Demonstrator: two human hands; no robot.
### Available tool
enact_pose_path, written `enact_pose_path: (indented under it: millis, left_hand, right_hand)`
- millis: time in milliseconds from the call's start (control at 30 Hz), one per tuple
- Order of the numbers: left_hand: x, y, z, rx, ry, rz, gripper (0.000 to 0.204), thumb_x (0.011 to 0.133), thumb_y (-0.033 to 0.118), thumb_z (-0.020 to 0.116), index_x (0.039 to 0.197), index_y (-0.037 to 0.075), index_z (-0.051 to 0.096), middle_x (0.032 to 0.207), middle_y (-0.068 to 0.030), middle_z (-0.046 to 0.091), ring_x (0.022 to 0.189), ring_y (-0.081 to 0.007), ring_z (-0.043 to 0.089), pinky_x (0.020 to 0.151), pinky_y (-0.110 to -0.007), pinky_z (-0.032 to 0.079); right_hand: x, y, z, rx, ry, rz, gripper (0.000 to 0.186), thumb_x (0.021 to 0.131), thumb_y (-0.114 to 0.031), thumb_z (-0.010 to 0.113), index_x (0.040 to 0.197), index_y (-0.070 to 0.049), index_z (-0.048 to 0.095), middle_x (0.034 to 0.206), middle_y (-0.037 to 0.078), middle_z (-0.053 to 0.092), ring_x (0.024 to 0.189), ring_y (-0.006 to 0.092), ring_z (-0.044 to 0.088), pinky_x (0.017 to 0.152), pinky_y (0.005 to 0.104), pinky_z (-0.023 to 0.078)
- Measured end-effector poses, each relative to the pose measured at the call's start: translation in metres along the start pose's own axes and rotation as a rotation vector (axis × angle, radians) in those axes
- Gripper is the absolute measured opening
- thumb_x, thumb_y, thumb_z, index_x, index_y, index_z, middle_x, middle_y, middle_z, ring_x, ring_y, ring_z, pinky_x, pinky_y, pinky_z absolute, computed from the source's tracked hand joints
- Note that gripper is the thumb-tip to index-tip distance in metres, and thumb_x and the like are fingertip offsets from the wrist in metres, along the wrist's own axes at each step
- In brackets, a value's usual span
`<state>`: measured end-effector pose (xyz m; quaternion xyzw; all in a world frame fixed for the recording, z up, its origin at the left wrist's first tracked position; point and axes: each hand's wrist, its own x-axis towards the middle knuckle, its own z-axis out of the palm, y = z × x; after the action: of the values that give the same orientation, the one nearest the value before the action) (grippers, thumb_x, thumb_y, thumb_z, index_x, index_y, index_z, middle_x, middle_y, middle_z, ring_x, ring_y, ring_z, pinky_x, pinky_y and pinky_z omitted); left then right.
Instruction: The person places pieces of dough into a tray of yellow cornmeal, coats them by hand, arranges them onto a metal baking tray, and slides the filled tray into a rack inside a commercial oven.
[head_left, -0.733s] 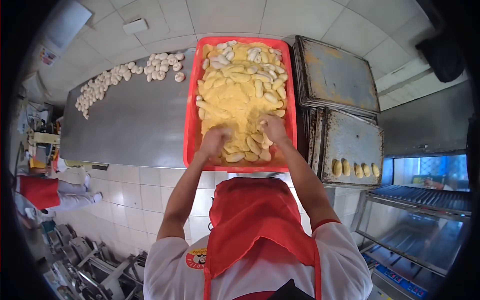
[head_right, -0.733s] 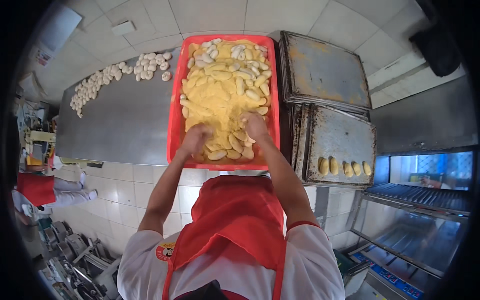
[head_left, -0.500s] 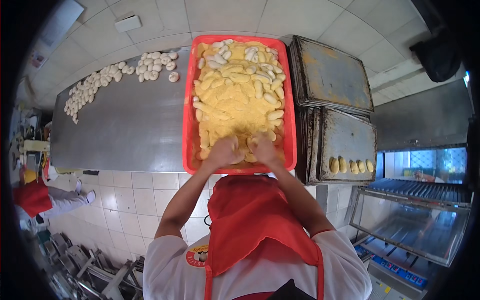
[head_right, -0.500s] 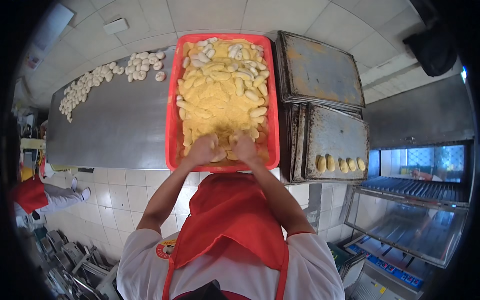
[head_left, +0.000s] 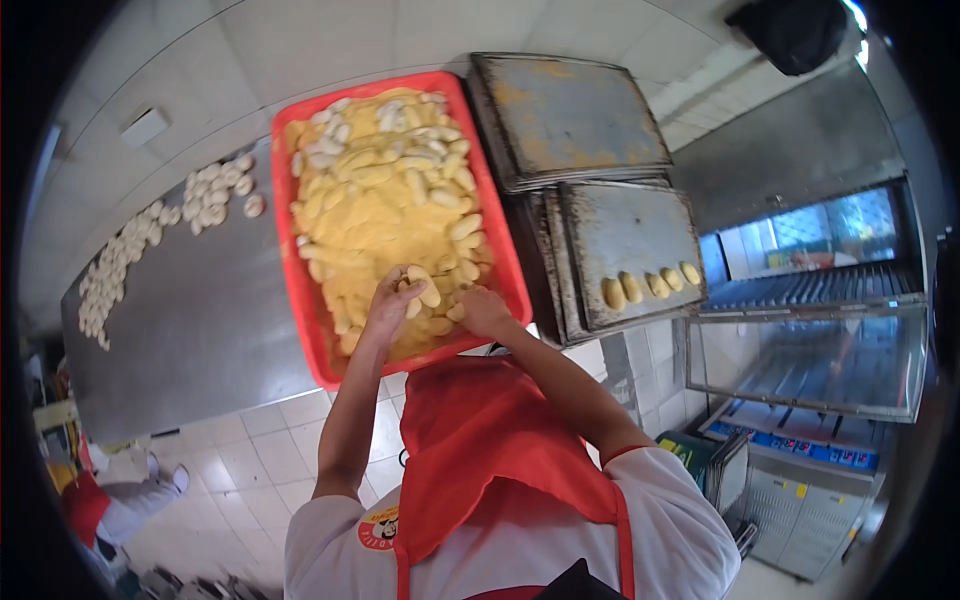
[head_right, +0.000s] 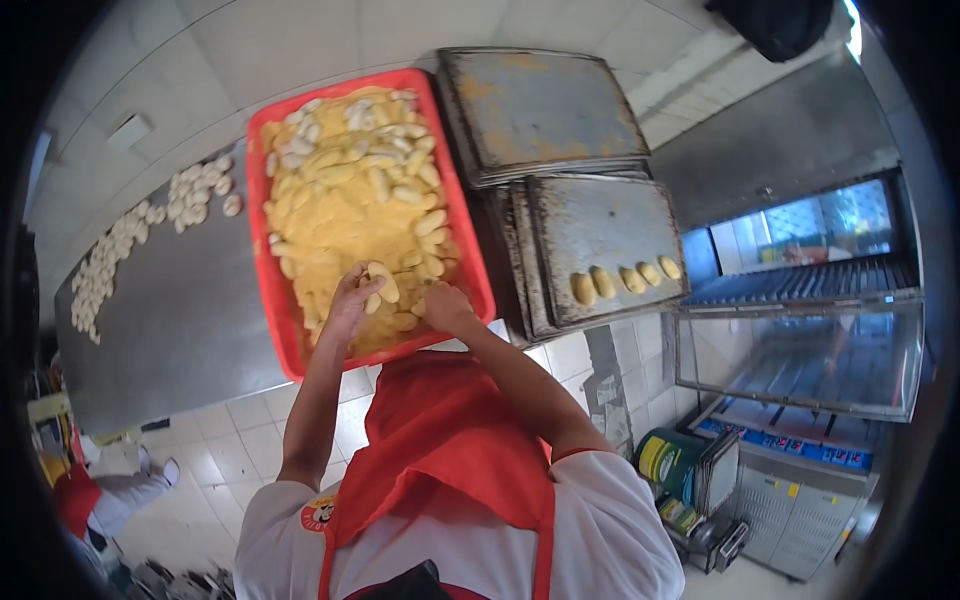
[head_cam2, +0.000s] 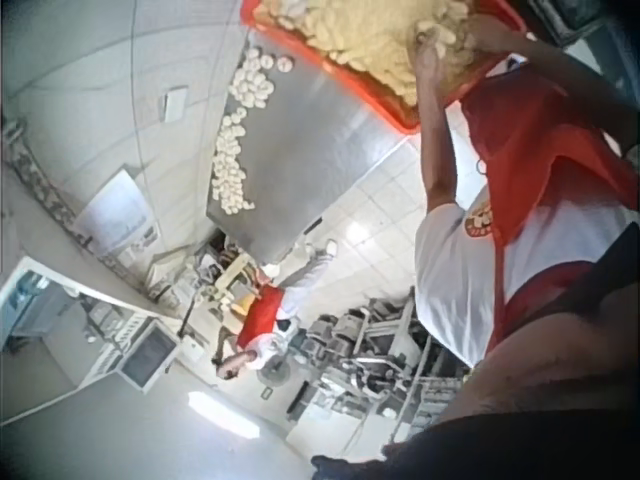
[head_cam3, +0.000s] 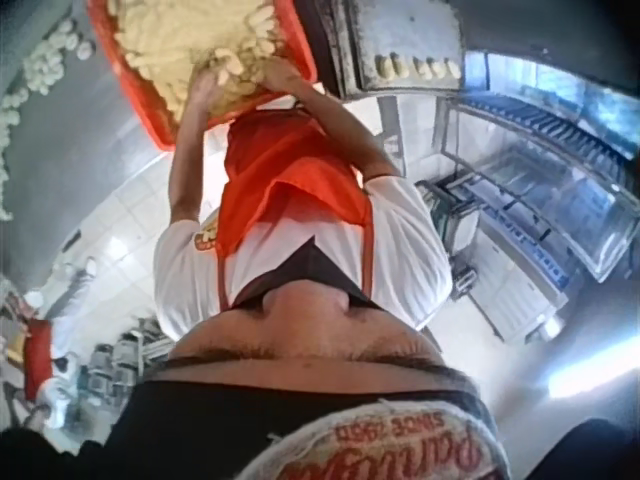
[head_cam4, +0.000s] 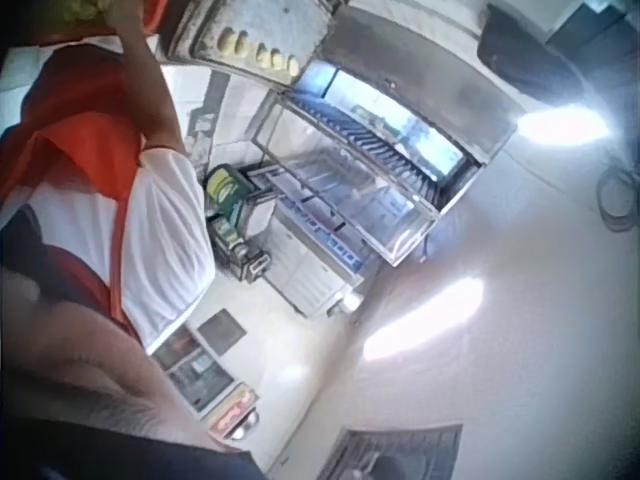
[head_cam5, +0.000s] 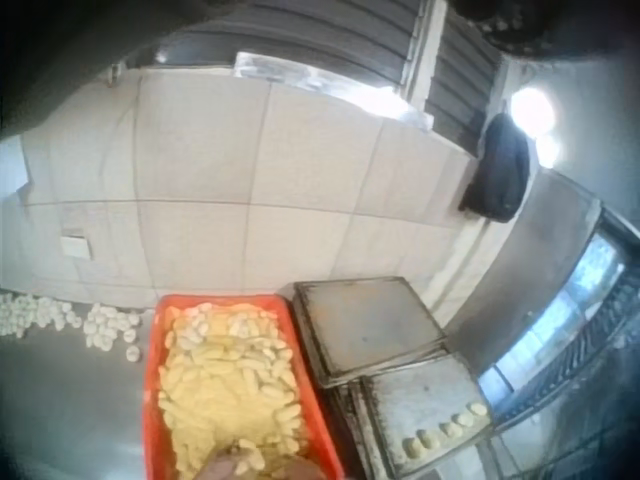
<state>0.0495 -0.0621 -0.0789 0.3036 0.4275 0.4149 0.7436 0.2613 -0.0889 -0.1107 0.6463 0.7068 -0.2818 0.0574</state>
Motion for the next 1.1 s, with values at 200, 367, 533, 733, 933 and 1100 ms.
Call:
enact_pose_path:
  millis: [200, 367, 533, 733, 933, 1100]
  left_hand:
    - [0.06, -0.036, 0.124, 0.33, -0.089, 0.371, 0.032, 0.085, 0.015, 0.074, 0.113, 0.004, 0.063, 0.097, -0.0047, 0.064, 0.09, -0.0138, 0.061, 0.08, -0.028, 0.049]
    - [0.107, -0.06, 0.278, 0.562, -0.209, 0.31, 0.038, 0.085, 0.021, 0.074, 0.118, 0.007, 0.063, 0.101, -0.0095, 0.068, 0.092, -0.0194, 0.065, 0.082, -0.031, 0.051]
    - [0.139, -0.084, 0.368, 1.261, -0.038, 0.337, 0.038, 0.081, 0.016, 0.073, 0.119, 0.013, 0.066, 0.112, -0.018, 0.063, 0.096, -0.033, 0.066, 0.083, -0.04, 0.053]
    - [0.16, -0.08, 0.428, 1.8, -0.206, 0.144, 0.029, 0.088, 0.02, 0.065, 0.116, 0.013, 0.066, 0.12, -0.0191, 0.056, 0.099, -0.0364, 0.062, 0.086, -0.043, 0.052]
    - [0.196, -0.116, 0.508, 0.461, -0.184, 0.076, 0.035, 0.093, 0.016, 0.061, 0.127, 0.007, 0.058, 0.129, -0.0211, 0.054, 0.107, -0.0358, 0.059, 0.094, -0.043, 0.048]
    - [0.215, -0.127, 0.555, 1.247, -0.318, 0.36, 0.042, 0.089, 0.011, 0.064, 0.13, 0.007, 0.055, 0.126, -0.0178, 0.055, 0.115, -0.0357, 0.055, 0.095, -0.042, 0.047]
  right_hand:
    - [-0.062, 0.098, -0.148, 0.525, 0.184, 0.028, 0.038, 0.067, -0.025, 0.078, 0.101, -0.01, 0.066, 0.088, 0.014, 0.071, 0.083, 0.0309, 0.069, 0.076, 0.0402, 0.055]
    - [-0.054, 0.262, -0.222, 0.3, 0.336, 0.183, 0.048, 0.063, -0.023, 0.078, 0.105, -0.003, 0.068, 0.091, 0.022, 0.07, 0.088, 0.0358, 0.069, 0.078, 0.0413, 0.054]
    - [-0.018, 0.369, -0.192, 0.271, 0.293, 0.054, 0.044, 0.063, -0.023, 0.077, 0.102, -0.004, 0.069, 0.096, 0.024, 0.069, 0.096, 0.0371, 0.066, 0.086, 0.0423, 0.052]
    - [-0.035, 0.427, -0.214, 0.358, 0.288, 0.044, 0.036, 0.07, -0.023, 0.074, 0.101, -0.004, 0.071, 0.098, 0.024, 0.068, 0.096, 0.0404, 0.064, 0.087, 0.0422, 0.051]
    - [-0.077, 0.47, -0.229, 0.903, 0.546, -0.052, 0.037, 0.079, -0.027, 0.077, 0.103, 0.0, 0.067, 0.091, 0.012, 0.071, 0.079, 0.0241, 0.066, 0.073, 0.0351, 0.052]
    - [-0.079, 0.535, -0.229, 1.337, 0.543, -0.02, 0.033, 0.085, -0.014, 0.073, 0.112, -0.001, 0.059, 0.084, 0.003, 0.06, 0.077, 0.0115, 0.058, 0.066, 0.0285, 0.047]
